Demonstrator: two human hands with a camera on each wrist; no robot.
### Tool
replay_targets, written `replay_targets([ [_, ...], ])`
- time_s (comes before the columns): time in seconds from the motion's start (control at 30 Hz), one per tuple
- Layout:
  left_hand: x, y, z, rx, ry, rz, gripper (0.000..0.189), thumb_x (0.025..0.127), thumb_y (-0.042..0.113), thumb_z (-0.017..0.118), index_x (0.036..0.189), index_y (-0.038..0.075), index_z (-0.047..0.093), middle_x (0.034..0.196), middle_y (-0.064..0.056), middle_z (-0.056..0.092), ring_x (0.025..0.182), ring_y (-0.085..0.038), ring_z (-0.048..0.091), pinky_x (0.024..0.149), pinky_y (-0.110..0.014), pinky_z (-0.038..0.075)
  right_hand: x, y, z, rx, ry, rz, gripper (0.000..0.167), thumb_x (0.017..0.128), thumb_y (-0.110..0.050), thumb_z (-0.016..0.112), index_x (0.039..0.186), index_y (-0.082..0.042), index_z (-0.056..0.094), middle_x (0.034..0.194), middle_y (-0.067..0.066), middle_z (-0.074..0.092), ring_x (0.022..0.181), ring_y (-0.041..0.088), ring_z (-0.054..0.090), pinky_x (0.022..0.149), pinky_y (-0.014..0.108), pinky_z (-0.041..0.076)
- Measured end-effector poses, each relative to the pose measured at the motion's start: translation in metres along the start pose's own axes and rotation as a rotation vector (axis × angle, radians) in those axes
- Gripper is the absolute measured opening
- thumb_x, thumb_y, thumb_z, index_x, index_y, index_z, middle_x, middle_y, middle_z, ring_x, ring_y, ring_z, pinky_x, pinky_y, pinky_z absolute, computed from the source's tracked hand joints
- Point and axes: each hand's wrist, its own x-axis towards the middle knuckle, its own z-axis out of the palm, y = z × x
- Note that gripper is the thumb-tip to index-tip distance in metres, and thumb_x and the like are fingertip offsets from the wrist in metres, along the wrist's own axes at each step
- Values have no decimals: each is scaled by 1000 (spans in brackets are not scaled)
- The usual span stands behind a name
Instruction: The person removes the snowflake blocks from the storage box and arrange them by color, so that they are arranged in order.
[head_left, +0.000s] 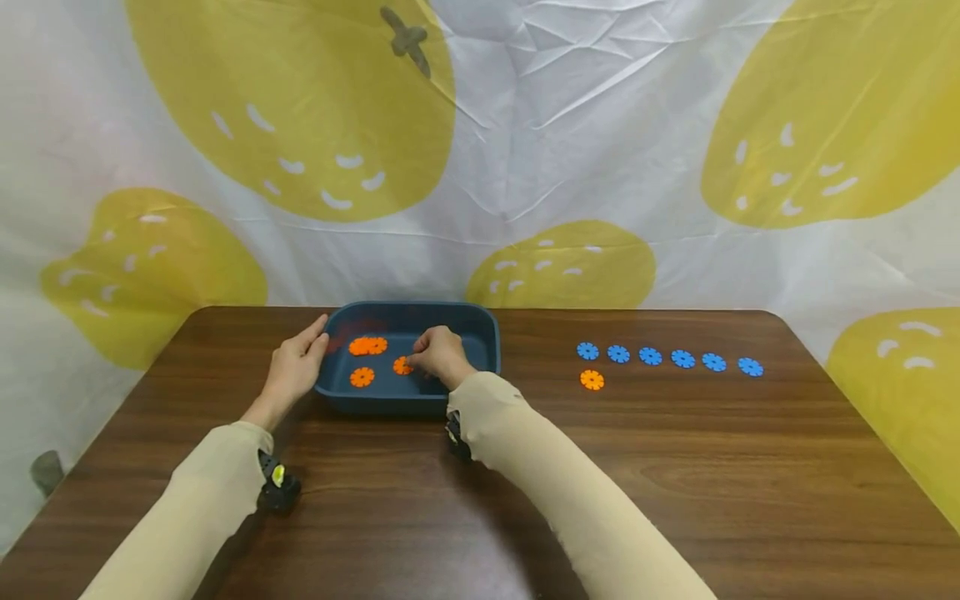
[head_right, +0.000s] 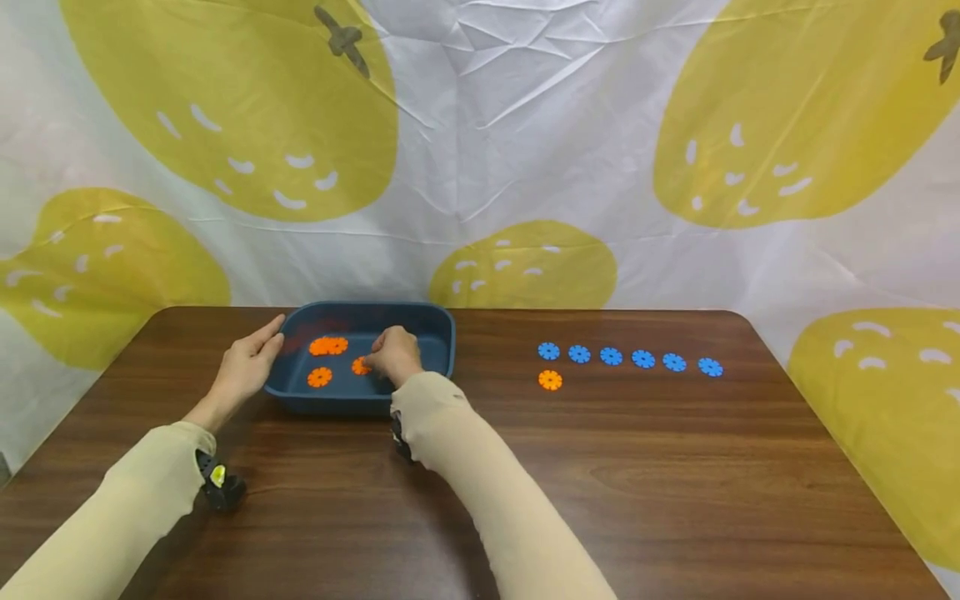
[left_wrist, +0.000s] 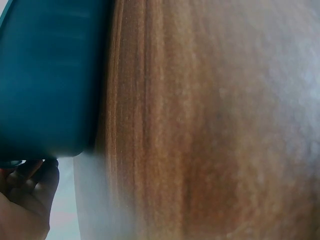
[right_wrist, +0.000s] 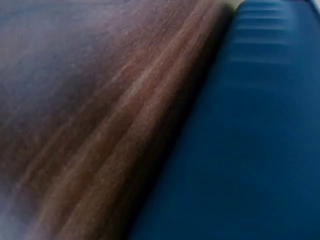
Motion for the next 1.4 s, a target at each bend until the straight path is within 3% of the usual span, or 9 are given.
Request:
replay_targets([
  [0.27, -1, 0, 0, -7, -11, -12, 46, 102, 22, 37, 146, 7, 35, 141, -21, 40, 130, -42, 38, 107, -54, 29, 3, -2, 6, -77, -5, 32, 15, 79, -10, 76, 89, -2, 67, 103, 11, 66, 62, 19, 63, 59, 25, 53],
  [0.57, -1, 2, -1, -9, -22, -18, 47, 103, 24, 37, 146, 7, 34, 142, -21, 39, 131, -42, 36, 108, -54, 28, 7, -3, 10, -222, -17, 2, 25, 75, -14, 80, 84, -8, 58, 81, 5, 58, 62, 16, 54, 57, 26, 45],
  [1.1, -1, 2, 0, -2, -10, -21, 46, 102, 21, 38, 145, 7, 35, 141, -21, 40, 130, -43, 37, 108, -54, 28, 9, -3, 10, -265, -11, 35, 19, 77, -15, 78, 85, -8, 63, 86, 4, 62, 76, 18, 57, 67, 30, 49],
  [1.4, -2, 3, -1, -9, -36, -18, 47, 103, 23, 35, 147, 8, 31, 143, -22, 37, 131, -43, 36, 107, -55, 29, 3, -6, 4, -225, 34, 44, 14, 78, -12, 77, 79, -9, 63, 77, 3, 61, 65, 17, 56, 62, 28, 49],
])
